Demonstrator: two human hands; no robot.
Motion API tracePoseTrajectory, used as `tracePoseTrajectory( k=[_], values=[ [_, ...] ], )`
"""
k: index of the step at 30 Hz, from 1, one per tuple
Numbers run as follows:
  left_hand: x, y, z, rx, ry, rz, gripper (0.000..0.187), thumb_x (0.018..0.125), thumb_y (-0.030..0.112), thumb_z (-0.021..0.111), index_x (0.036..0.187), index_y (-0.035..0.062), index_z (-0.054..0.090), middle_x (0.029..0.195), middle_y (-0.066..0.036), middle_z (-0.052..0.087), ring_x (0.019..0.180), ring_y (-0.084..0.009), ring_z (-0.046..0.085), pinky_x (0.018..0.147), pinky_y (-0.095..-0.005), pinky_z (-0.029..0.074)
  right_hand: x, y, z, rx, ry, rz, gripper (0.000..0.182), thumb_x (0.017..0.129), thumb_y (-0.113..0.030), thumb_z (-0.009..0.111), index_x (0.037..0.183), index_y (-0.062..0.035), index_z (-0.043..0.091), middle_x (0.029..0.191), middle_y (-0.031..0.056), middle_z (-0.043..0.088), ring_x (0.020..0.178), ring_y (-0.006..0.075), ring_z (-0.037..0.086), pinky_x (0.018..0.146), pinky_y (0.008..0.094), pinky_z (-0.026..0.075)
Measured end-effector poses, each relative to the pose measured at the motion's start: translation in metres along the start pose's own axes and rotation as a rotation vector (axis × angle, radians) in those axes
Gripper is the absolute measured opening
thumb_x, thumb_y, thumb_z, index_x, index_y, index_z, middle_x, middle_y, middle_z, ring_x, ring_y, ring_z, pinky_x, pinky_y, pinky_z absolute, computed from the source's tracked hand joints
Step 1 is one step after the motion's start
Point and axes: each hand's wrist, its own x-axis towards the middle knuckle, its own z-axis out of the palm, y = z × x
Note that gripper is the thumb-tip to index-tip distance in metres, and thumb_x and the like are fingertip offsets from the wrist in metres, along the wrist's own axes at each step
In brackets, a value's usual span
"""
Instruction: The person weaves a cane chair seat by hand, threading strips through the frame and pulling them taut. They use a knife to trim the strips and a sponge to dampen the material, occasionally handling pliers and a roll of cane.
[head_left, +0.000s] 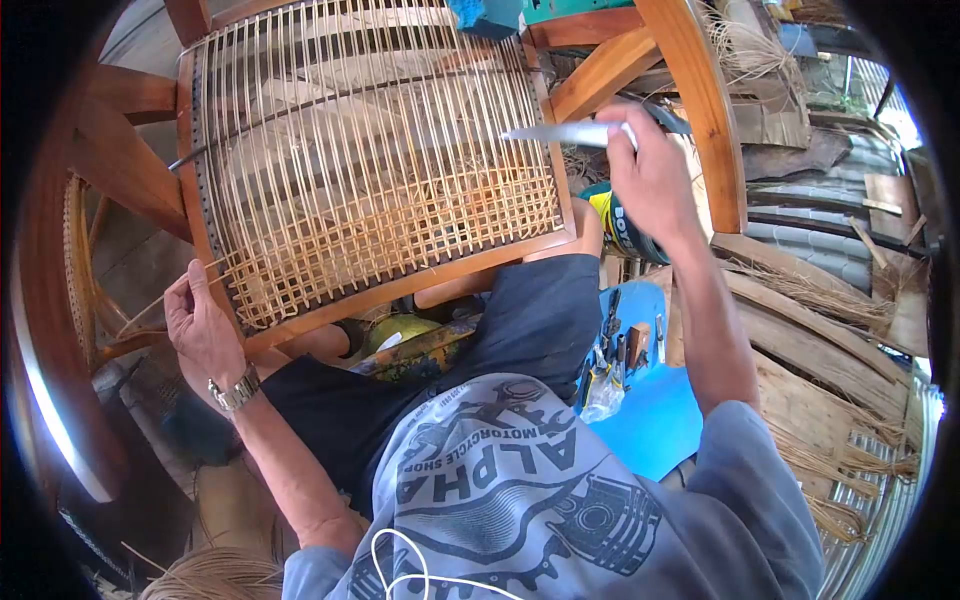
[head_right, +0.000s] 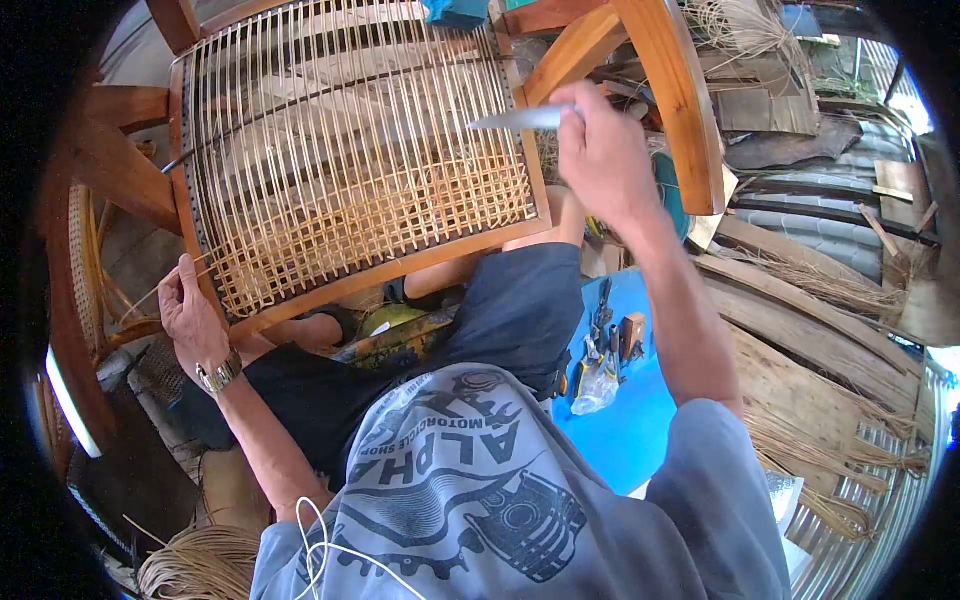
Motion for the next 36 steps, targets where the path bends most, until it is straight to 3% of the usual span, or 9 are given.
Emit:
tracePoseTrajectory(
  k=[9,11,15,20,23,26,29,33,36],
  values=[
    [0.003,-0.008,-0.002,0.163,0.012,0.116,0.026,0.101,0.027,0.069,0.09,0.0041,0.069,0.083,0.002,0.067,0.074,-0.0069,0.052,0.069,-0.0241,0.044,0.045,0.008,-0.004,-0.198,-0.164,-0.1,0.024,0.1,-0.015,0.049,0.115,-0.004,0.064,0.084,0.0209,0.067,0.078,0.0356,0.067,0.074,0.0436,0.051],
    [0.002,-0.01,-0.005,0.157,0.015,0.101,0.026,0.101,0.027,0.069,0.089,0.0041,0.069,0.083,0.002,0.067,0.074,-0.0065,0.052,0.069,-0.0237,0.043,0.043,0.009,-0.003,-0.21,-0.316,-0.135,0.024,0.1,-0.014,0.048,0.111,-0.004,0.067,0.088,0.025,0.069,0.086,0.0427,0.069,0.08,0.05,0.052],
    [-0.002,-0.003,0.0,0.075,0.027,0.074,0.026,0.102,0.026,0.068,0.089,0.0042,0.069,0.082,0.002,0.067,0.073,-0.0057,0.053,0.068,-0.0226,0.043,0.049,0.004,-0.006,-0.202,-0.096,-0.088,0.023,0.1,-0.013,0.048,0.109,-0.0035,0.066,0.085,0.0242,0.069,0.082,0.0426,0.069,0.076,0.0518,0.052],
    [0.001,-0.005,-0.003,0.051,0.001,0.038,0.022,0.102,0.023,0.068,0.09,0.0038,0.069,0.082,0.002,0.067,0.074,-0.0057,0.054,0.068,-0.0222,0.044,0.056,0.02,-0.009,-0.229,-0.25,-0.247,0.024,0.1,-0.014,0.046,0.111,-0.0047,0.065,0.083,0.0234,0.068,0.081,0.0423,0.068,0.075,0.0496,0.052],
    [-0.004,0.008,0.0,0.085,-0.004,0.014,0.021,0.102,0.02,0.067,0.09,0.0031,0.068,0.083,0.001,0.066,0.076,-0.006,0.054,0.07,-0.0219,0.045,0.059,0.004,-0.009,-0.089,0.007,-0.163,0.024,0.098,-0.014,0.048,0.112,-0.0056,0.066,0.084,0.0229,0.068,0.08,0.0411,0.068,0.075,0.0475,0.053],
    [-0.005,0.018,0.002,0.129,0.015,-0.019,0.022,0.103,0.02,0.066,0.089,0.0025,0.067,0.082,0.0,0.066,0.075,-0.0066,0.053,0.068,-0.0224,0.044,0.058,0.002,0.008,-0.156,-0.345,-0.362,0.025,0.099,-0.014,0.049,0.114,-0.0048,0.066,0.082,0.0196,0.068,0.074,0.0344,0.069,0.071,0.043,0.053],
    [-0.004,0.013,0.001,0.11,0.018,-0.019,0.022,0.102,0.02,0.066,0.089,0.0019,0.067,0.081,0.0,0.065,0.074,-0.0066,0.052,0.067,-0.0228,0.044,0.076,0.001,-0.005,-0.04,-0.256,-0.07,0.025,0.099,-0.014,0.048,0.113,-0.0056,0.067,0.083,0.0171,0.068,0.073,0.0287,0.068,0.07,0.041,0.052],
    [-0.002,0.003,-0.001,0.162,0.014,0.012,0.025,0.103,0.029,0.066,0.094,0.0054,0.071,0.083,-0.001,0.07,0.071,-0.0049,0.056,0.062,-0.022,0.046,0.069,-0.003,0.013,-0.156,-0.377,-0.28,0.025,0.101,-0.016,0.048,0.114,-0.0055,0.067,0.078,0.0112,0.065,0.068,0.0165,0.065,0.063,0.0348,0.05],
    [-0.001,-0.003,-0.003,0.135,0.001,0.026,0.027,0.102,0.03,0.067,0.093,0.0053,0.07,0.083,0.0,0.07,0.071,-0.005,0.055,0.063,-0.022,0.045,0.076,-0.008,0.007,-0.067,-0.436,-0.136,0.026,0.102,-0.016,0.047,0.115,-0.0055,0.066,0.079,0.0077,0.064,0.071,0.0155,0.063,0.065,0.0356,0.049]
  ],
)
